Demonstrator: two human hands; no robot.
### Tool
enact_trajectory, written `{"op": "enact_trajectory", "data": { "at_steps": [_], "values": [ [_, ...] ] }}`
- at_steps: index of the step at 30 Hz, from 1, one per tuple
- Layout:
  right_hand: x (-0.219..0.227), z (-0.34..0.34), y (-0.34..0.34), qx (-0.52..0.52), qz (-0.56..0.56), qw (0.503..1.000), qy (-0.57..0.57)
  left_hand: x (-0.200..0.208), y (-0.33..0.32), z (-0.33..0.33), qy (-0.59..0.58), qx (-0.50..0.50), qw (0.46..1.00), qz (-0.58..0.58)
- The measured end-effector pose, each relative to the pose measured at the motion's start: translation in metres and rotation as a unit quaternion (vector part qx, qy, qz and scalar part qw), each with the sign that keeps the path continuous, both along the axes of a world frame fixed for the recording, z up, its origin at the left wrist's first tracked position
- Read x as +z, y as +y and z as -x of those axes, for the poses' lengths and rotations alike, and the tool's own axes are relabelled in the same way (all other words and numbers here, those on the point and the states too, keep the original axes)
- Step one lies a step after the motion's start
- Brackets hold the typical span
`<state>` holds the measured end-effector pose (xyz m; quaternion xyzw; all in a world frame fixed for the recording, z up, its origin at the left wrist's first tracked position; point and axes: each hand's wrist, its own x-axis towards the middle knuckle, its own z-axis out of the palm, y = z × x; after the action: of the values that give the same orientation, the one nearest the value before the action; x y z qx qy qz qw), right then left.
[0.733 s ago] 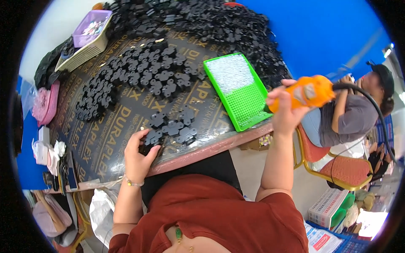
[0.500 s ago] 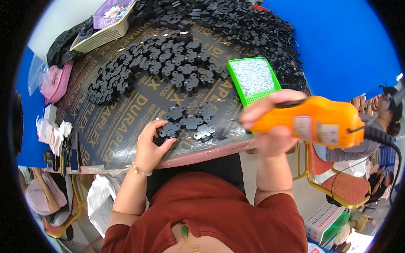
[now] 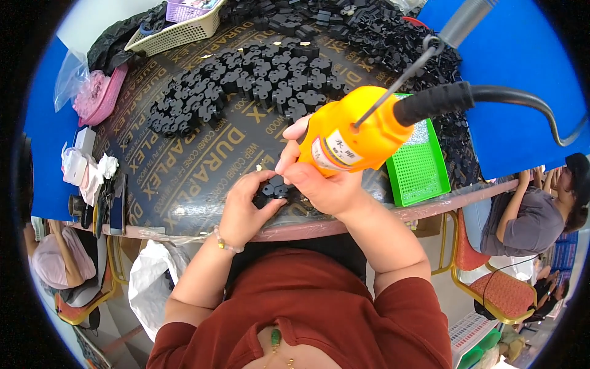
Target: Using an electric screwdriver to join black plastic components on a factory assembly line.
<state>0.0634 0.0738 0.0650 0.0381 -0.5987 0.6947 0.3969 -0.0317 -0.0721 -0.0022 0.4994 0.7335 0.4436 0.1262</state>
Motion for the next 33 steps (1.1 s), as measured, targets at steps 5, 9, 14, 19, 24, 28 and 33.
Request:
{"op": "enact_trajectory", "data": {
  "at_steps": [5, 9, 14, 19, 24, 28, 33],
  "values": [
    [-0.012, 0.007, -0.002, 0.018, 0.005, 0.999, -0.028, 0.002, -0.001, 0.000, 0.001, 0.001, 1.000, -0.009],
    [-0.014, 0.010, -0.006, 0.026, 0.016, 0.998, -0.048, 0.003, -0.002, 0.001, -0.004, -0.004, 1.000, -0.003],
    [-0.017, 0.009, -0.011, -0.043, 0.009, 0.997, -0.060, 0.003, -0.001, -0.001, 0.004, 0.004, 1.000, -0.016],
    [0.000, 0.002, 0.003, -0.008, 0.011, 0.997, -0.081, 0.000, 0.003, -0.002, -0.016, 0.006, 1.000, -0.015],
    [0.028, -0.054, 0.049, -0.146, -0.072, 0.986, 0.019, -0.004, 0.001, -0.003, 0.005, 0.015, 1.000, -0.021],
    [0.020, -0.115, 0.106, -0.395, -0.125, 0.903, -0.110, -0.003, 0.005, -0.006, 0.011, 0.030, 0.999, -0.015],
    [-0.002, -0.163, 0.142, -0.468, -0.063, 0.875, -0.108, -0.001, 0.009, -0.008, 0.007, 0.035, 0.999, -0.005]
  ]
}}
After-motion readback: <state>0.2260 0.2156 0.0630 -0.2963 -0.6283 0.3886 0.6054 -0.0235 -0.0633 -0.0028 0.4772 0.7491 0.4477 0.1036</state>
